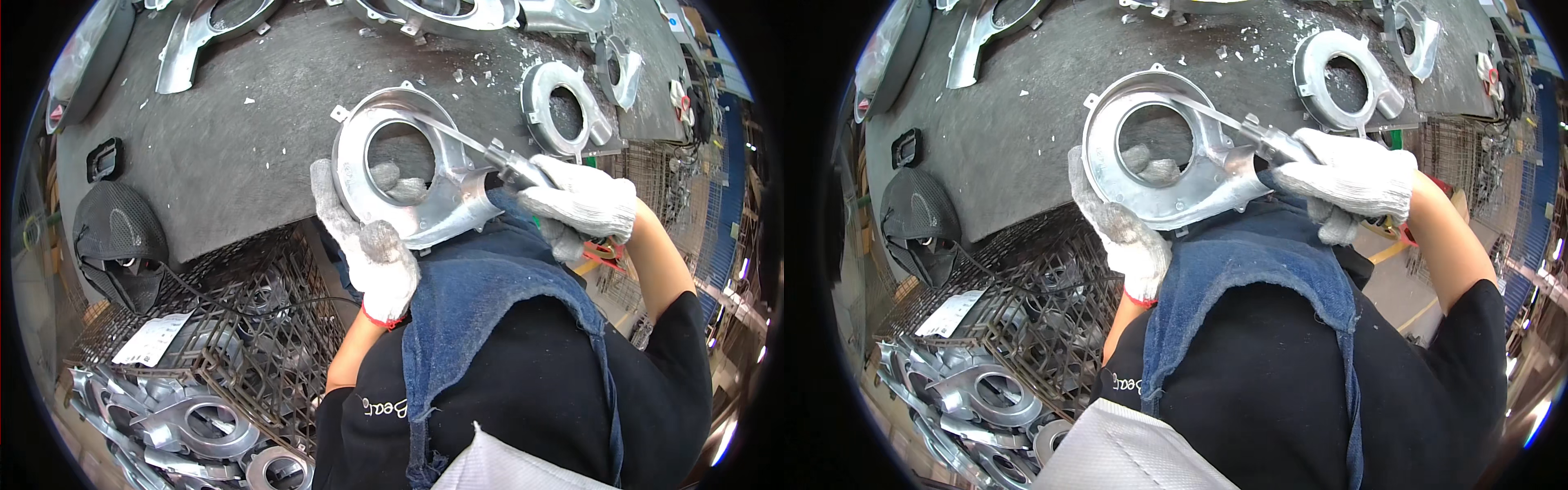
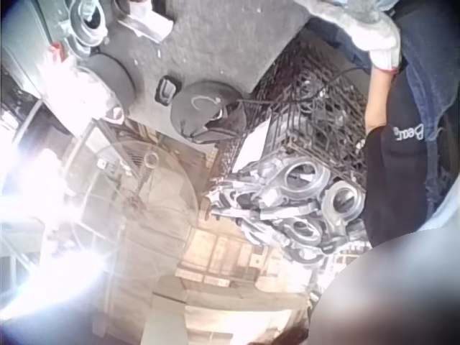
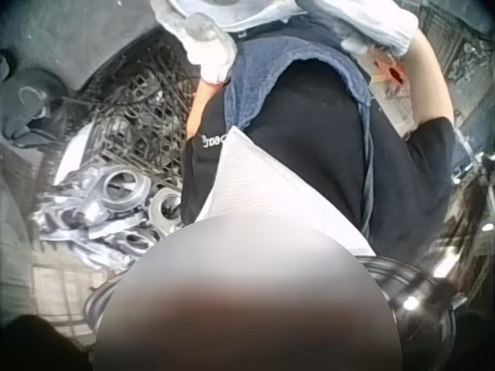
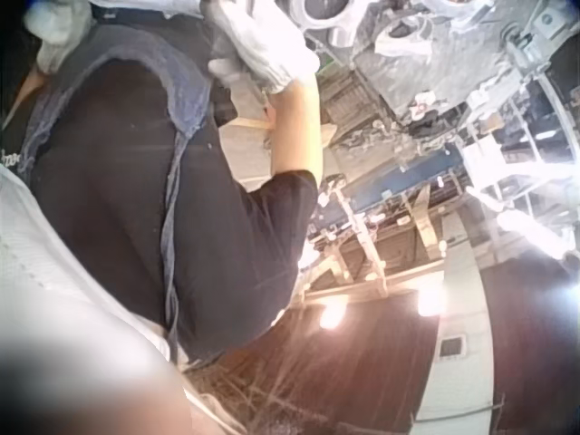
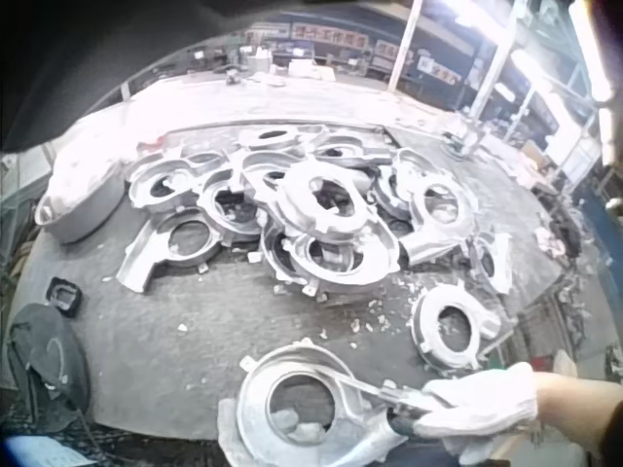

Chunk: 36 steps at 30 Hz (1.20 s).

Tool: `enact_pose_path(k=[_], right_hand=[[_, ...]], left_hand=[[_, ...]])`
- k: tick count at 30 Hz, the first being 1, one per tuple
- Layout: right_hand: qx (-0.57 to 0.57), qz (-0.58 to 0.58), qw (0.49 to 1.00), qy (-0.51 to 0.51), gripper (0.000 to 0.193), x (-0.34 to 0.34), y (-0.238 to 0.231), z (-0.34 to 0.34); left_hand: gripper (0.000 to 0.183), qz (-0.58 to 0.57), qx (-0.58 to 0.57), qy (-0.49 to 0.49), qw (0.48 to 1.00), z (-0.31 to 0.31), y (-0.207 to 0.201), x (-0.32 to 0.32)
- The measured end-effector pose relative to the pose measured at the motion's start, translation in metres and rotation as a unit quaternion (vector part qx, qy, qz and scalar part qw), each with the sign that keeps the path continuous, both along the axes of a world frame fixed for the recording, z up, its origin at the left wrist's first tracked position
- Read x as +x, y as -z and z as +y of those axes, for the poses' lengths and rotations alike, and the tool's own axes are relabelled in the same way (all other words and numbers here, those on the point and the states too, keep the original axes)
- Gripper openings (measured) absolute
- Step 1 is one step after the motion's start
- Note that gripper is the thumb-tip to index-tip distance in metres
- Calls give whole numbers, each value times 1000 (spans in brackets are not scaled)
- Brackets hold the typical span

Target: The person files the edges of a cast metal component with a hand file to remove burrs and smooth the surface.

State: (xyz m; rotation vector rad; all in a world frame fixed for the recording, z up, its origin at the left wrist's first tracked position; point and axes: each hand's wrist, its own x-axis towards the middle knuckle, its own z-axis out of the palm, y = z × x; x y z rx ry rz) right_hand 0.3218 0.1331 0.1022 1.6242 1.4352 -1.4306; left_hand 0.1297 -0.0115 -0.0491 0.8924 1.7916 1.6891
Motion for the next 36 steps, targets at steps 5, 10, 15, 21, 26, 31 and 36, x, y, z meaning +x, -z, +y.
enact_pose_path(k=[5, 10, 15, 21, 26, 31, 36], right_hand=[[-40, 23, 997, 64, 48, -1, -8, -10], [-62, 59, 994, 72, 45, -1, 5, -12], [7, 81, 995, 62, 43, -14, -7, -16], [-24, 211, 976, 49, 43, -44, -4, 0], [-224, 333, 913, 79, 46, -80, 33, 13], [121, 153, 968, -158, 44, -87, 32, 33], [387, 81, 868, -299, 41, -86, 55, 53]], left_hand=[[82, -64, 22, 14, 998, 2, -2, 4], [87, -194, 55, -13, 979, 6, -10, 8], [70, -222, 23, 68, 972, 28, -77, -52], [42, 436, -6, 121, 892, 110, -135, -106], [38, 501, 29, 121, 856, 138, -122, -101], [35, 473, -11, 133, 871, 152, -123, -96], [50, 536, -131, 133, 823, 144, -148, -83]])
